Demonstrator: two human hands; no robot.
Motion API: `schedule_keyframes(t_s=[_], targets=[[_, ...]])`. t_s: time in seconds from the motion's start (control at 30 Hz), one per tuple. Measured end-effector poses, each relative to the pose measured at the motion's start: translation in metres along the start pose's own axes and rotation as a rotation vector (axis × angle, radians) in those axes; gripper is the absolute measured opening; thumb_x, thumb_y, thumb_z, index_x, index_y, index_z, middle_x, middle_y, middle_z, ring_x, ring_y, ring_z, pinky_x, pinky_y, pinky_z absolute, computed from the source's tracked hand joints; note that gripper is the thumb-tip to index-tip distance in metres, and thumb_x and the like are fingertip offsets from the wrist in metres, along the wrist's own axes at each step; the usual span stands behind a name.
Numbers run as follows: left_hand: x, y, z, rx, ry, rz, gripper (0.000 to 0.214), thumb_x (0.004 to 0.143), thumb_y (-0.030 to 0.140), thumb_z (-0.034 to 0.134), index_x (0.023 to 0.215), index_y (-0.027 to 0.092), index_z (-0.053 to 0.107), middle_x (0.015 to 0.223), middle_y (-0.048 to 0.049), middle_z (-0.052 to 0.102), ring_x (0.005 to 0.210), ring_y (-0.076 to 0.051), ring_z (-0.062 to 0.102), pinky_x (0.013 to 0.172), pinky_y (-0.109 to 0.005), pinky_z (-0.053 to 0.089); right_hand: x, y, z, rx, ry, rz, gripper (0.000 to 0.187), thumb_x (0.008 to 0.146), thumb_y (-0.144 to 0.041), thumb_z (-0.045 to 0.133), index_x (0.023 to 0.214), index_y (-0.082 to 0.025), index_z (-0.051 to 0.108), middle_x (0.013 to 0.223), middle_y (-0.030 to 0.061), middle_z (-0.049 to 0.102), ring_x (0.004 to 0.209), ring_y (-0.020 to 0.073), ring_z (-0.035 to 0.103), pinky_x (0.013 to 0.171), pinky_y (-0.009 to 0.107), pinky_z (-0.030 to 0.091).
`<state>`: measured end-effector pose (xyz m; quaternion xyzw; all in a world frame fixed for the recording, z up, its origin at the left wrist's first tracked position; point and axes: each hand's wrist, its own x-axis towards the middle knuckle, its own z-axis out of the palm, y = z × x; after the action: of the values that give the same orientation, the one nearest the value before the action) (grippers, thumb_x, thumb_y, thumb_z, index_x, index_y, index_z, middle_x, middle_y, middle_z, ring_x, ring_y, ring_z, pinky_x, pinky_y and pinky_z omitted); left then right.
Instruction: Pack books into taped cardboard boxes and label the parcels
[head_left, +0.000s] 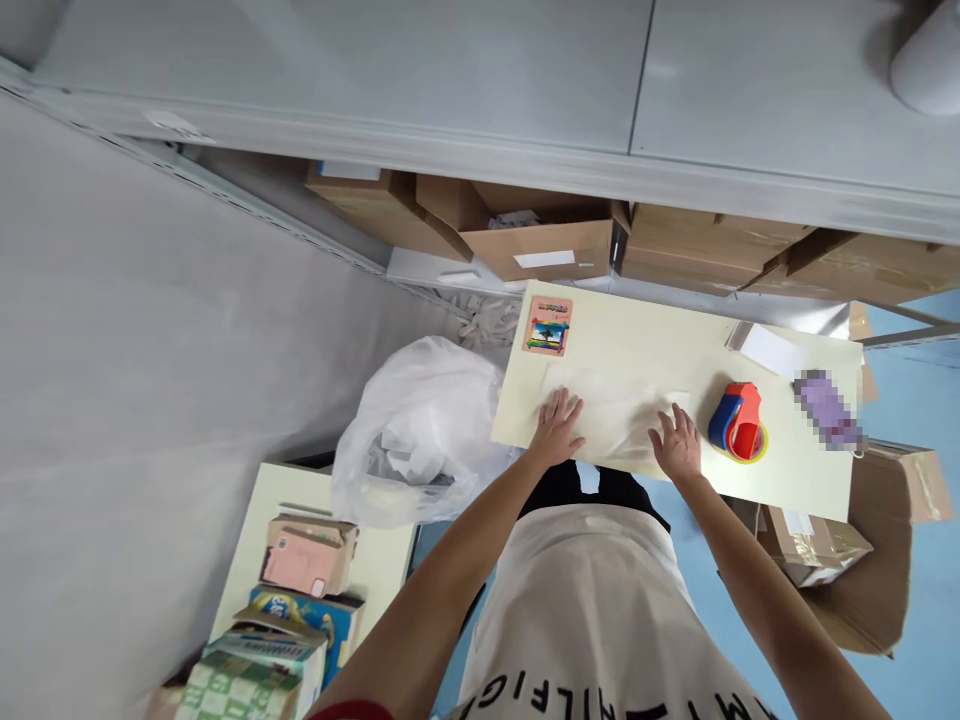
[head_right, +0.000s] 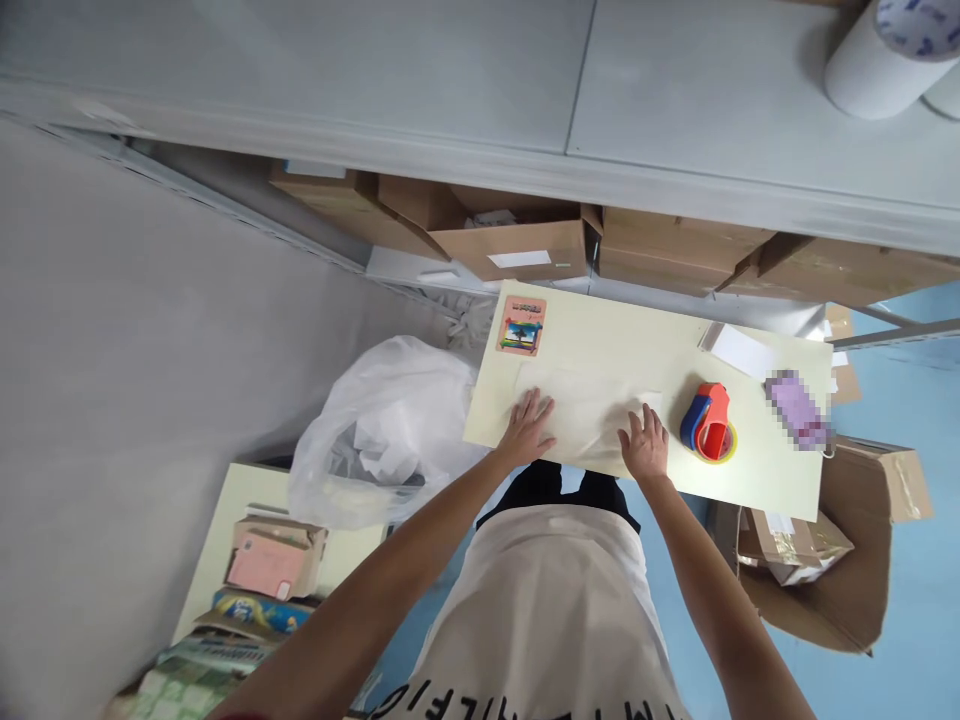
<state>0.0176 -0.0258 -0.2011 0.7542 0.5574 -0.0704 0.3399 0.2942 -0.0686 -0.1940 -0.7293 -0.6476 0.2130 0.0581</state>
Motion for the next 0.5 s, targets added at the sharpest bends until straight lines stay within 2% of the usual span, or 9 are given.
schedule_keyframes(t_s=[0.07, 0.17, 0.27, 0.37, 0.5], targets=[[0.004, -0.017, -0.007, -0.103, 0.074, -0.014, 0.078, 0.086, 0.041, 0.062, 0.154, 0.022, 0.028, 0.167, -0.0149, 0.007, 0.153, -0.036, 0.003, 0.119, -0.058, 0.016, 0.01, -0.018, 0.001, 0.084, 0.044, -0.026, 0.041, 0.095, -0.041, 0.044, 0.124, -0.018, 0.062, 0.145, 0.0199, 0.05, 0.131, 0.0377, 0.046, 0.101, 0.058, 0.043], [0.025, -0.049, -0.024, -0.358, 0.289, -0.098, 0.076, 0.086, 0.046, 0.062, 0.151, 0.018, 0.033, 0.165, -0.0181, 0.016, 0.152, -0.036, 0.012, 0.118, -0.054, 0.024, 0.042, -0.054, 0.008, 0.32, 0.015, -0.026, 0.048, 0.092, -0.053, 0.046, 0.122, -0.019, 0.064, 0.135, 0.0185, 0.058, 0.125, 0.0349, 0.053, 0.101, 0.055, 0.046], [0.057, -0.077, -0.042, -0.685, 0.464, -0.194, 0.069, 0.085, 0.043, 0.065, 0.145, 0.018, 0.041, 0.156, -0.0182, 0.037, 0.147, -0.032, 0.031, 0.116, -0.046, 0.031, 0.083, -0.097, 0.023, 0.665, -0.107, 0.131, 0.059, 0.082, -0.064, 0.057, 0.123, -0.021, 0.064, 0.128, 0.0162, 0.064, 0.119, 0.0334, 0.059, 0.098, 0.052, 0.049], [0.085, -0.095, -0.057, -0.981, 0.489, -0.31, 0.056, 0.082, 0.035, 0.068, 0.134, 0.02, 0.052, 0.14, -0.0139, 0.056, 0.135, -0.029, 0.048, 0.108, -0.04, 0.04, 0.12, -0.137, 0.043, 0.935, -0.162, 0.267, 0.068, 0.077, -0.067, 0.061, 0.129, -0.023, 0.062, 0.136, 0.0138, 0.061, 0.126, 0.0321, 0.056, 0.101, 0.049, 0.048], [0.105, -0.108, -0.066, -1.072, 0.439, -0.376, 0.044, 0.079, 0.025, 0.069, 0.121, 0.018, 0.062, 0.113, -0.0101, 0.068, 0.109, -0.022, 0.064, 0.093, -0.033, 0.049, 0.146, -0.17, 0.064, 1.121, -0.177, 0.355, 0.071, 0.076, -0.066, 0.06, 0.135, -0.027, 0.057, 0.147, 0.0092, 0.053, 0.131, 0.0305, 0.051, 0.099, 0.046, 0.049]])
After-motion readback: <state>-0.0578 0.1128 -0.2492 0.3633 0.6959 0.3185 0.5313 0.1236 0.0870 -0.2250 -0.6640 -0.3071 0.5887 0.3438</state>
